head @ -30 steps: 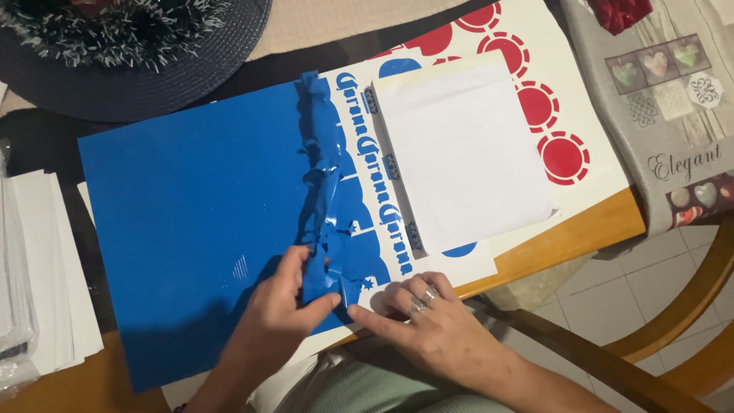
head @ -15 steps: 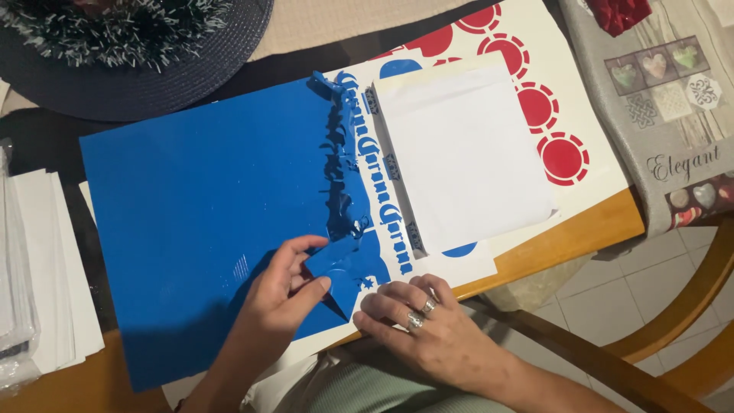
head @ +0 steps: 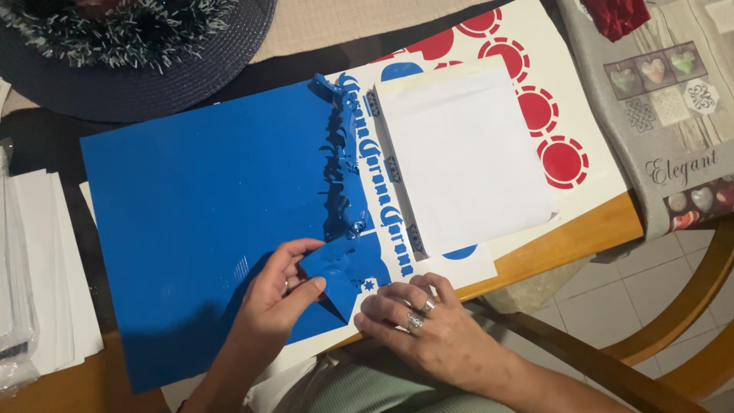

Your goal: Peeling excess vinyl material from a cut-out sticker design

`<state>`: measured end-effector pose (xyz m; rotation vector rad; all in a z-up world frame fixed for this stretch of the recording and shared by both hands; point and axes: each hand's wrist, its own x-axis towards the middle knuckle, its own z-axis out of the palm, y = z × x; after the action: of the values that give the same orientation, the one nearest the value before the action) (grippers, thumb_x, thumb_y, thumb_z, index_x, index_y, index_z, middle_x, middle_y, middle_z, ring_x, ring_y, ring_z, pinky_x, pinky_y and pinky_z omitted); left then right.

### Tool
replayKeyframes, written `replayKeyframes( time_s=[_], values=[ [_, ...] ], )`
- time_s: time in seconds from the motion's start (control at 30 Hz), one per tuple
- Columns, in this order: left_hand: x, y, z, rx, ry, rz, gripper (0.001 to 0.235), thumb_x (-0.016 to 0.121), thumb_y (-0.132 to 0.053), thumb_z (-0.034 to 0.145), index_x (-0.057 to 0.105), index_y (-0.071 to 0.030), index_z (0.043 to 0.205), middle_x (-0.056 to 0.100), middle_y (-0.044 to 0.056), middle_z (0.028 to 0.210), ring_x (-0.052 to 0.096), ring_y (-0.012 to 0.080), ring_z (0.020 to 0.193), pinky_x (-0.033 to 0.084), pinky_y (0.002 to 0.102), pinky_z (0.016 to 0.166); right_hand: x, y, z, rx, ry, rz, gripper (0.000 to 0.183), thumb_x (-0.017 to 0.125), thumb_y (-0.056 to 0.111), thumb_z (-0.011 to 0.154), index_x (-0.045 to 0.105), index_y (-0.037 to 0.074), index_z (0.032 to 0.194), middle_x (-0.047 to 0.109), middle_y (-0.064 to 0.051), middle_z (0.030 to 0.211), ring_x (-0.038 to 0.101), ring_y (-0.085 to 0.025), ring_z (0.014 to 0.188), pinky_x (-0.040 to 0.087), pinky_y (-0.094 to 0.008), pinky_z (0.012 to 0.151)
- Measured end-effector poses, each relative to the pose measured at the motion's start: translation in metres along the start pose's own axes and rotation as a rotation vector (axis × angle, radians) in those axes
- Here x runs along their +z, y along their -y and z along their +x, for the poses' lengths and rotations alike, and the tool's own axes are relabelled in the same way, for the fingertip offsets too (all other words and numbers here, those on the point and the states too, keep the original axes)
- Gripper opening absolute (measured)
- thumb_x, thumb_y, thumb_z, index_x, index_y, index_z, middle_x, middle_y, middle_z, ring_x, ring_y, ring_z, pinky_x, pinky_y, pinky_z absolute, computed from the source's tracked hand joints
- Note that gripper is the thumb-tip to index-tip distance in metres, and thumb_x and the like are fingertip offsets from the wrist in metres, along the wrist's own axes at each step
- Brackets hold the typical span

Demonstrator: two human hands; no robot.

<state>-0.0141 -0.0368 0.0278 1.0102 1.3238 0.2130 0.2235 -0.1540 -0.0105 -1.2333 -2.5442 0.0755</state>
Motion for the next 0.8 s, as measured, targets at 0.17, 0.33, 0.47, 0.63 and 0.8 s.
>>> replayKeyframes(
  time_s=[0.17,0.33,0.47,0.63,0.8],
  values=[
    [0.001,-0.006,-0.001,-0.03,-0.027,-0.024,0.052,0.064,-0.023,0.095,0.063,-0.023,0.147,0.082,0.01,0.135,0.081,0.0268,0.117,0.069,0.043,0.099,0.0,-0.001,0.001,-0.005,-0.033,0.019,0.038,0.07,0.019,0.106,0.069,0.018,0.145,0.069,-0.003,0.137,0.066,-0.028,0.11,0.047,-0.057,0.092],
    [0.002,-0.01,-0.001,-0.078,-0.048,-0.066,0.051,0.065,-0.022,0.095,0.064,-0.022,0.146,0.082,0.011,0.133,0.08,0.028,0.115,0.068,0.043,0.098,-0.004,-0.002,0.005,-0.009,-0.055,0.016,0.035,0.068,0.018,0.108,0.069,0.017,0.143,0.068,-0.002,0.136,0.066,-0.028,0.113,0.047,-0.054,0.092],
    [0.001,-0.013,-0.001,-0.1,-0.05,-0.06,0.052,0.064,-0.025,0.095,0.063,-0.022,0.147,0.081,0.01,0.136,0.079,0.0284,0.119,0.066,0.043,0.1,-0.001,-0.002,0.001,-0.002,-0.012,0.032,0.04,0.072,0.021,0.106,0.067,0.018,0.146,0.067,-0.003,0.139,0.065,-0.029,0.116,0.047,-0.056,0.094],
    [0.0,-0.012,0.0,-0.063,-0.042,-0.083,0.053,0.065,-0.027,0.092,0.064,-0.019,0.145,0.082,0.011,0.133,0.08,0.0286,0.116,0.065,0.043,0.099,-0.013,-0.002,0.01,0.007,-0.013,0.069,0.04,0.075,0.016,0.103,0.068,0.016,0.142,0.068,-0.006,0.137,0.066,-0.03,0.118,0.047,-0.055,0.093],
    [-0.002,-0.01,0.0,-0.081,-0.012,-0.073,0.052,0.061,-0.029,0.097,0.06,-0.023,0.148,0.078,0.009,0.143,0.079,0.0289,0.126,0.066,0.045,0.105,-0.009,-0.011,0.006,0.153,-0.094,0.248,0.046,0.09,0.013,0.092,0.069,0.0,0.131,0.072,-0.022,0.125,0.074,-0.034,0.109,0.065,-0.047,0.093]
  ],
)
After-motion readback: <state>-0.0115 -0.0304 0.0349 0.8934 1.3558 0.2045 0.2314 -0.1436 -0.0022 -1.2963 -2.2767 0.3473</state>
